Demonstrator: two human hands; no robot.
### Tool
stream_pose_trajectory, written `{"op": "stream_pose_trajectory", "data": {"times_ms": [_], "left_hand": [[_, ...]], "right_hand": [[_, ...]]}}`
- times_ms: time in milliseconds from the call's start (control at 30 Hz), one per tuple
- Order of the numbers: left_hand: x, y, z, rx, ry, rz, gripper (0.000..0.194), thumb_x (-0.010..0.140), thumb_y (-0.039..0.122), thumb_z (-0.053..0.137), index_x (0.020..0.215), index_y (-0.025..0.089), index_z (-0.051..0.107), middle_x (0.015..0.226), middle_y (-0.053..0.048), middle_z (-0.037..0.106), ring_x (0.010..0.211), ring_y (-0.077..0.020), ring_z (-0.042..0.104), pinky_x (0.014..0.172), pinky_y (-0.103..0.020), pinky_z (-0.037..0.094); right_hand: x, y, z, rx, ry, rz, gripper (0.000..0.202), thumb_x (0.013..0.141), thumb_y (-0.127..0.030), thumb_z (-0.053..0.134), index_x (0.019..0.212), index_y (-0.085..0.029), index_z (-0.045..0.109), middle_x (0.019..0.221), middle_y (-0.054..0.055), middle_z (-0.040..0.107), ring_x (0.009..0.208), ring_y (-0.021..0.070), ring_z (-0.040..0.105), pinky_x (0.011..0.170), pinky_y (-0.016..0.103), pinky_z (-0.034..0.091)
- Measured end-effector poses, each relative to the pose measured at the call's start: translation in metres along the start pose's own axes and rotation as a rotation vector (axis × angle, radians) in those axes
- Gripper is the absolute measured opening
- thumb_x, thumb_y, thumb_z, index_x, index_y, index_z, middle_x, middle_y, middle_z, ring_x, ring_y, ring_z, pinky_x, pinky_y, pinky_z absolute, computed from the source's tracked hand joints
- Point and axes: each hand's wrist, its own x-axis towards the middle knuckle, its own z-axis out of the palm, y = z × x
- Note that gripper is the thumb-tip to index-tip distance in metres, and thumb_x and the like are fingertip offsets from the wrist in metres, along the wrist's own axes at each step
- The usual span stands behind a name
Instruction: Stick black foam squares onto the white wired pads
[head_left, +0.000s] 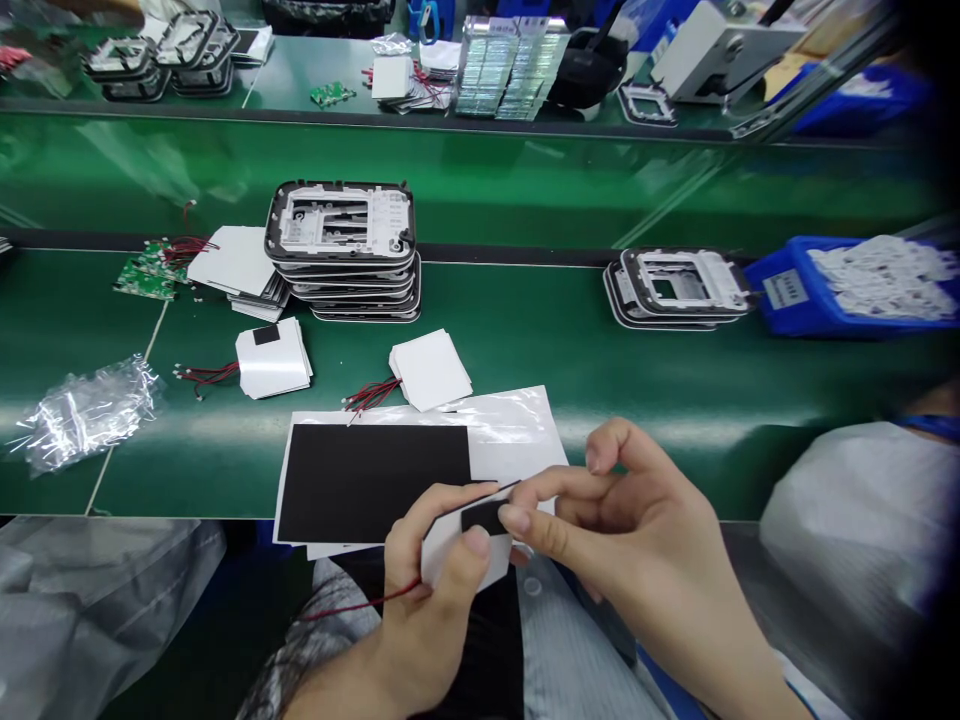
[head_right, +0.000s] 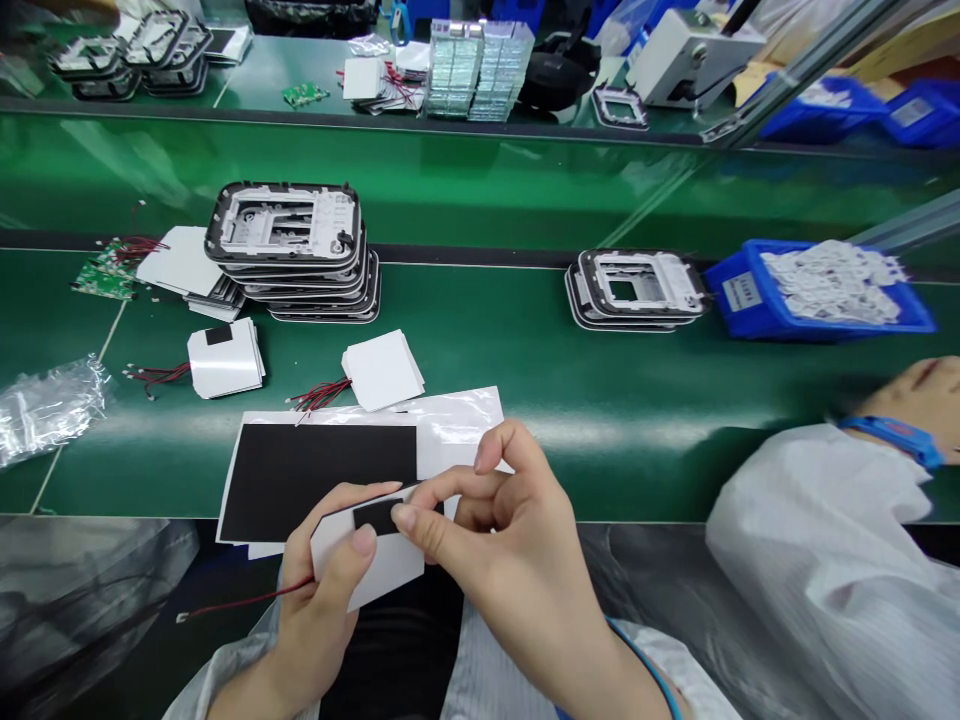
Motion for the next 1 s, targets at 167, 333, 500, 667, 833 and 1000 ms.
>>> {"op": "stream_pose_trajectory", "data": {"times_ms": [167, 333, 500, 667, 833, 1000], "left_hand": [[-0.0006, -0.0012, -0.0002, 0.006, 0.006, 0.011, 0.018, 0.081, 0.037, 0.068, 0.095, 0.029, 0.075, 0.099, -0.001, 0.071, 0.092, -0.021, 0.063, 0.086, -0.033, 0.05], [-0.0002, -0.0019, 0.0003, -0.013, 0.028, -0.009, 0.018, 0.08, 0.04, 0.07, 0.094, 0.031, 0.075, 0.099, 0.0, 0.072, 0.092, -0.0201, 0.063, 0.087, -0.032, 0.049], [0.0006, 0.0027, 0.0033, -0.004, 0.054, -0.012, 0.018, 0.077, 0.04, 0.073, 0.091, 0.03, 0.076, 0.097, 0.001, 0.073, 0.092, -0.0184, 0.064, 0.083, -0.026, 0.05], [0.0008, 0.0033, 0.0049, -0.005, 0.052, -0.004, 0.017, 0.077, 0.04, 0.073, 0.09, 0.03, 0.076, 0.095, 0.001, 0.073, 0.089, -0.0173, 0.066, 0.079, -0.025, 0.051], [0.0029, -0.0016, 0.0006, 0.008, 0.012, 0.024, 0.015, 0.081, 0.033, 0.07, 0.094, 0.029, 0.075, 0.098, 0.001, 0.073, 0.092, -0.0169, 0.067, 0.082, -0.024, 0.052], [0.0044, -0.0052, -0.0039, 0.001, -0.062, 0.058, 0.016, 0.084, 0.029, 0.068, 0.098, 0.033, 0.074, 0.102, 0.003, 0.074, 0.091, -0.0137, 0.069, 0.081, -0.02, 0.053]], "right_hand": [[-0.0018, 0.0017, 0.0012, -0.03, 0.025, -0.004, 0.055, 0.072, -0.035, 0.08, 0.081, -0.027, 0.026, 0.064, -0.003, 0.071, 0.036, 0.009, 0.044, 0.032, 0.021, 0.021], [-0.002, 0.0015, 0.0026, -0.029, 0.033, 0.019, 0.058, 0.069, -0.036, 0.082, 0.08, -0.027, 0.026, 0.063, -0.004, 0.071, 0.039, 0.0129, 0.053, 0.032, 0.022, 0.025], [-0.0008, -0.0023, 0.0052, -0.007, 0.042, 0.058, 0.063, 0.064, -0.034, 0.086, 0.078, -0.027, 0.025, 0.062, -0.004, 0.071, 0.045, 0.0152, 0.058, 0.041, 0.025, 0.037], [-0.0014, -0.0019, 0.0053, -0.022, 0.061, 0.059, 0.063, 0.063, -0.036, 0.086, 0.078, -0.027, 0.026, 0.063, -0.004, 0.071, 0.046, 0.016, 0.058, 0.044, 0.028, 0.042], [-0.0006, 0.0003, 0.0052, -0.017, 0.063, 0.063, 0.063, 0.063, -0.037, 0.087, 0.078, -0.028, 0.026, 0.063, -0.003, 0.072, 0.047, 0.0171, 0.059, 0.045, 0.029, 0.045], [-0.0012, 0.0024, 0.006, -0.025, 0.064, 0.058, 0.063, 0.065, -0.036, 0.085, 0.079, -0.028, 0.024, 0.063, -0.004, 0.072, 0.047, 0.016, 0.058, 0.044, 0.027, 0.043]]}}
